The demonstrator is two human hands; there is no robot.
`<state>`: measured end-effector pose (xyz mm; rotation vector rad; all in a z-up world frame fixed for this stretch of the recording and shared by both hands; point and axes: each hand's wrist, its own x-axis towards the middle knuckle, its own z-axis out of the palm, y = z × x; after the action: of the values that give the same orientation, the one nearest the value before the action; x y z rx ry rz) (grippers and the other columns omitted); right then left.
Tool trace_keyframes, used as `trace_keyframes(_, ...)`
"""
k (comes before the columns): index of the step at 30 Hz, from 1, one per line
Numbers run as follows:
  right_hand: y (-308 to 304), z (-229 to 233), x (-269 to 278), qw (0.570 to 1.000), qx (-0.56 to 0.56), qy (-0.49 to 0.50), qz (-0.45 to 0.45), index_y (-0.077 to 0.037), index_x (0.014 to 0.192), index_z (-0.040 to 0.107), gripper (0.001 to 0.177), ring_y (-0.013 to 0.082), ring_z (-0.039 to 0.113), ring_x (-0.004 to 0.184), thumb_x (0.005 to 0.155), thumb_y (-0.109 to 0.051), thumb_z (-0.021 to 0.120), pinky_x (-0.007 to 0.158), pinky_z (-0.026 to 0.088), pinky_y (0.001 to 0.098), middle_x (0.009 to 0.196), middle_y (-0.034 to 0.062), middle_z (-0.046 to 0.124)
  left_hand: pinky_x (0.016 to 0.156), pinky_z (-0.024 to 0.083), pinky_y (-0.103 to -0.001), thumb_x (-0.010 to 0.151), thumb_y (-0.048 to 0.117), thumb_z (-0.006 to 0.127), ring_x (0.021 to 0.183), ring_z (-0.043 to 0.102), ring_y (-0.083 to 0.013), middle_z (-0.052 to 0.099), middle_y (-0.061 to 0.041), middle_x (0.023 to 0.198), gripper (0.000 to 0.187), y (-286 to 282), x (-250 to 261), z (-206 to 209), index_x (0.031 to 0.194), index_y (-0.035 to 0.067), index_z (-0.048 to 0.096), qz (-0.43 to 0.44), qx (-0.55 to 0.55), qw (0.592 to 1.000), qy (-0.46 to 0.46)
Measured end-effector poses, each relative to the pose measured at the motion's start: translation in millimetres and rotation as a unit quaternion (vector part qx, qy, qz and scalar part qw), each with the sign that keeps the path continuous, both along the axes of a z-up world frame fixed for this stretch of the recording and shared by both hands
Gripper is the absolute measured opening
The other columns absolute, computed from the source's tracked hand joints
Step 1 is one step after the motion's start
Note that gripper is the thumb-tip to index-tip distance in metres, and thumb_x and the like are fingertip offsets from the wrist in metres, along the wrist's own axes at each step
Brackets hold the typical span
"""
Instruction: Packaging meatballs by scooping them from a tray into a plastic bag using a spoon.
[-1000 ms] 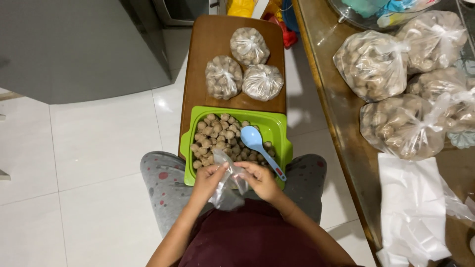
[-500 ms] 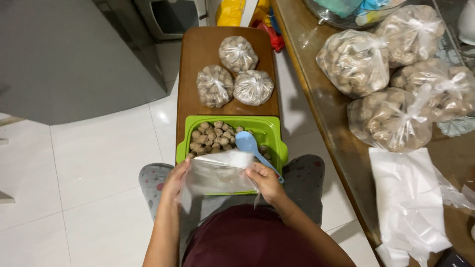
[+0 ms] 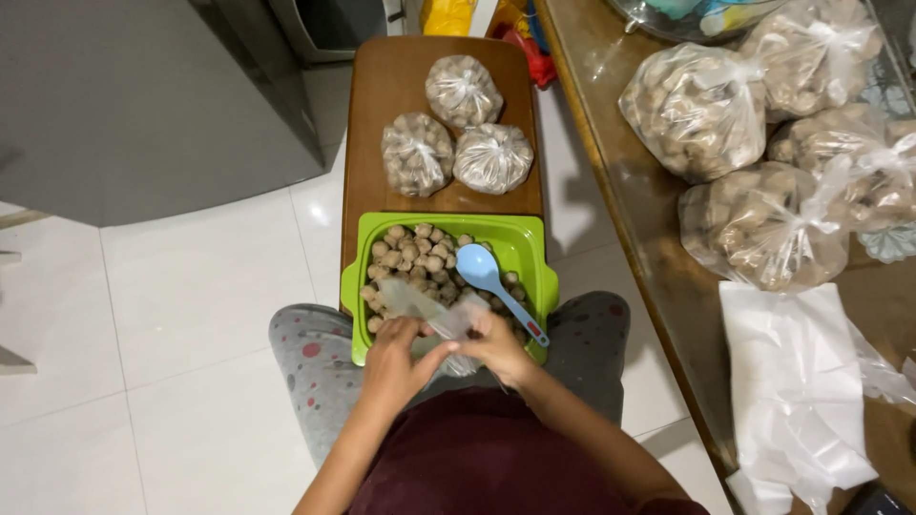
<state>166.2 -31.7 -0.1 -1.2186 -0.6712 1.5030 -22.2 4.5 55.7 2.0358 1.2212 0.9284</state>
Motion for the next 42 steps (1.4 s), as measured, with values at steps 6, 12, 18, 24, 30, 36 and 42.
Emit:
trace_keyframes(6, 33, -46, -1, 0.995, 0.059, -0.064, 0.053, -0.005, 0.137, 0.057, 0.076, 0.0171, 0.067, 0.094, 0.072, -0.007, 0.095, 0.089, 0.056, 0.0347, 0.101, 0.0089, 0.073, 0.066, 0.056, -0.041, 0.083, 0.023, 0.084, 0.078, 0.075, -0.0339, 0.075, -0.016, 0.075, 0.02, 16, 14, 1, 0.084, 0.004, 0.077, 0.062, -0.236, 0.964, -0.106)
trace_keyframes(12, 65, 73, 8, 0.996, 0.06, -0.005, 0.061, -0.005, 0.126, 0.06, 0.053, 0.0109, 0.07, 0.079, 0.078, 0.003, 0.082, 0.07, 0.062, 0.0283, 0.095, 0.006, 0.075, 0.045, 0.043, -0.021, 0.093, 0.017, 0.077, 0.057, 0.052, -0.004, 0.068, -0.005, 0.061, 0.022, 47, -5, -6, 0.075, 0.006, 0.073, 0.029, -0.298, 0.909, -0.29)
trace_keyframes(18, 72, 57, -5, 0.993, 0.043, 0.093, 0.058, -0.004, 0.122, 0.062, 0.043, 0.0115, 0.068, 0.065, 0.083, 0.0, 0.079, 0.059, 0.064, 0.0296, 0.087, 0.0105, 0.073, 0.067, 0.055, -0.028, 0.082, 0.011, 0.087, 0.08, 0.058, -0.0101, 0.065, -0.001, 0.078, 0.017, 42, 19, 45, 0.088, 0.003, 0.074, -0.047, -0.301, 0.908, -0.286)
trace_keyframes(24, 68, 98, 18, 0.996, 0.065, 0.041, -0.043, -0.003, 0.13, 0.066, 0.053, 0.0179, 0.074, 0.078, 0.078, 0.0, 0.079, 0.069, 0.064, 0.0344, 0.098, 0.0112, 0.075, 0.064, 0.055, -0.032, 0.079, 0.005, 0.083, 0.072, 0.064, -0.0173, 0.065, -0.008, 0.073, 0.01, 41, -10, -3, 0.086, 0.005, 0.075, 0.058, -0.245, 0.933, -0.256)
trace_keyframes(30, 62, 49, 59, 0.959, 0.113, -0.044, -0.255, -0.007, 0.125, 0.065, 0.033, 0.0072, 0.071, 0.073, 0.093, -0.003, 0.07, 0.067, 0.059, 0.0196, 0.085, 0.0003, 0.072, 0.057, 0.05, -0.033, 0.08, 0.004, 0.071, 0.06, 0.063, -0.0237, 0.063, -0.013, 0.062, 0.013, 41, -45, 0, 0.068, 0.007, 0.067, 0.192, -0.151, 0.959, -0.141)
trace_keyframes(36, 62, 78, 26, 0.962, 0.11, -0.199, -0.15, -0.007, 0.131, 0.066, 0.039, 0.0096, 0.067, 0.068, 0.093, -0.002, 0.072, 0.066, 0.055, 0.0234, 0.083, 0.0111, 0.076, 0.093, 0.053, -0.053, 0.076, 0.029, 0.089, 0.109, 0.062, -0.0497, 0.058, -0.033, 0.119, 0.078, 36, -11, 20, 0.134, -0.007, 0.051, 0.106, 0.169, 0.978, 0.059)
trace_keyframes(42, 58, 90, 7, 0.958, 0.152, -0.239, -0.042, -0.009, 0.135, 0.061, 0.052, 0.0115, 0.071, 0.089, 0.087, -0.004, 0.08, 0.083, 0.06, 0.0324, 0.096, 0.0148, 0.078, 0.107, 0.04, -0.062, 0.071, 0.073, 0.078, 0.122, 0.048, -0.0551, 0.043, -0.036, 0.137, 0.098, 28, 10, 30, 0.132, 0.0, 0.054, 0.098, 0.251, 0.963, -0.01)
